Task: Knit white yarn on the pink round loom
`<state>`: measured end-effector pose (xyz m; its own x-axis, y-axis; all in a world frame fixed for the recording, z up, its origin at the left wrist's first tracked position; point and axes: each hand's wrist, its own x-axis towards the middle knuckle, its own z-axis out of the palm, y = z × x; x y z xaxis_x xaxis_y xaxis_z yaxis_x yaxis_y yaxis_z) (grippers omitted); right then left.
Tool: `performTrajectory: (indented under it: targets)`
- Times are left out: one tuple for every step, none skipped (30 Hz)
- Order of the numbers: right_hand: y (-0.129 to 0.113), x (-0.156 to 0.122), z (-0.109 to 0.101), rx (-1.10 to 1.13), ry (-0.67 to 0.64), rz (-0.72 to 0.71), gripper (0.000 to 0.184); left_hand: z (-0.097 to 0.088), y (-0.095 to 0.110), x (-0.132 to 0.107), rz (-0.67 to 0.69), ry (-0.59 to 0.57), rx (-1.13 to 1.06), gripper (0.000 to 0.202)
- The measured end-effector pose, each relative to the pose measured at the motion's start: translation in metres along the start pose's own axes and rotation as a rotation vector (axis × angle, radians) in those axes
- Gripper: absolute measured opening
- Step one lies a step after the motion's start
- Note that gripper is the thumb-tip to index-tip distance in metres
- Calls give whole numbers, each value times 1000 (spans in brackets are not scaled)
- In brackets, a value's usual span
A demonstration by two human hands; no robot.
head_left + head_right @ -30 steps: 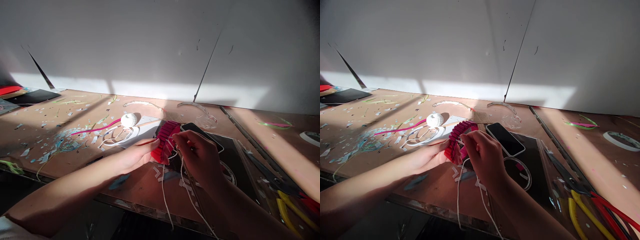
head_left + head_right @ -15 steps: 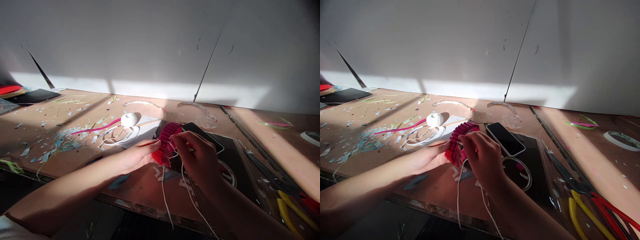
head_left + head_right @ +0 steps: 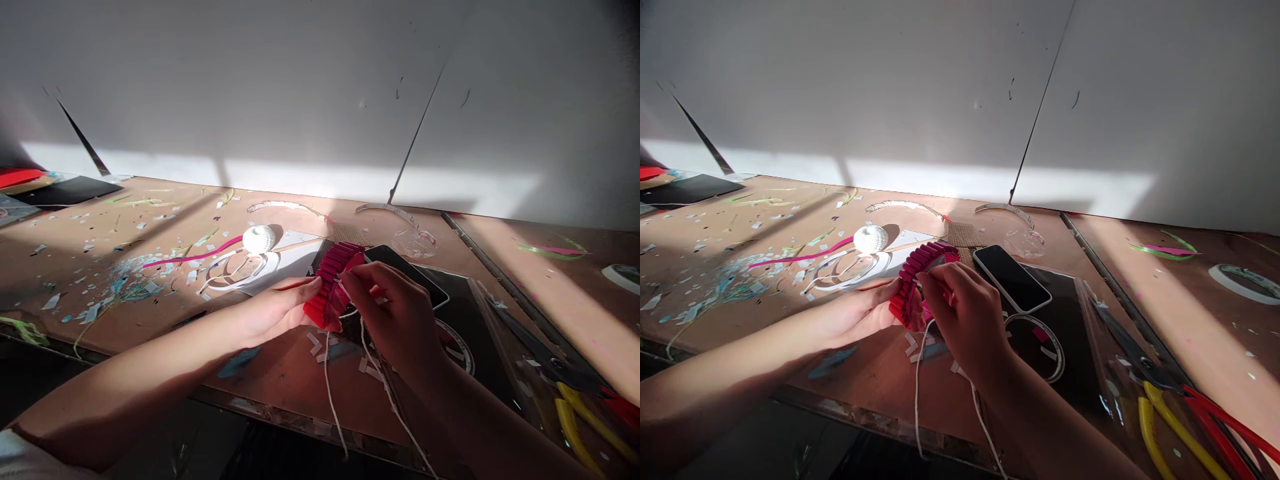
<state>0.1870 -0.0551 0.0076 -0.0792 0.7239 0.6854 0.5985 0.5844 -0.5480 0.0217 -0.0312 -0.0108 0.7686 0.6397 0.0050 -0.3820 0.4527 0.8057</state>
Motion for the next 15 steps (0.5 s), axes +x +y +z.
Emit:
performTrajectory:
  targets:
    - [0,0,0,0,0,4,17,0,0,0,2,0,-1,29]
    - [-1,0,0,0,3,9,17,1,0,0,3,1,-2,29]
    - [-1,1,0,1,7,16,17,1,0,0,2,3,-2,29]
    - [-2,1,0,3,13,25,18,2,1,0,1,8,0,29]
    - [-2,1,-1,4,18,31,18,2,1,0,1,14,3,29]
    - [-2,1,-1,5,22,35,18,3,1,0,2,19,7,29]
    - [-2,1,0,6,26,36,18,3,2,0,2,23,12,30]
    - [-3,1,0,8,28,33,18,4,2,0,1,27,18,31]
    - [-3,1,0,10,29,30,18,4,2,0,-2,31,23,32]
    - [-3,0,0,13,28,27,18,4,2,0,-8,35,26,33]
    - [-3,0,1,16,27,24,17,4,2,0,-15,39,27,34]
    - [-3,0,1,19,24,22,17,4,2,0,-22,44,27,34]
    - [-3,0,1,22,21,22,16,4,2,0,-26,47,29,34]
    - [-3,0,0,27,17,28,16,4,2,0,-29,50,37,34]
    - [-3,0,0,42,13,39,17,5,2,0,-28,56,55,34]
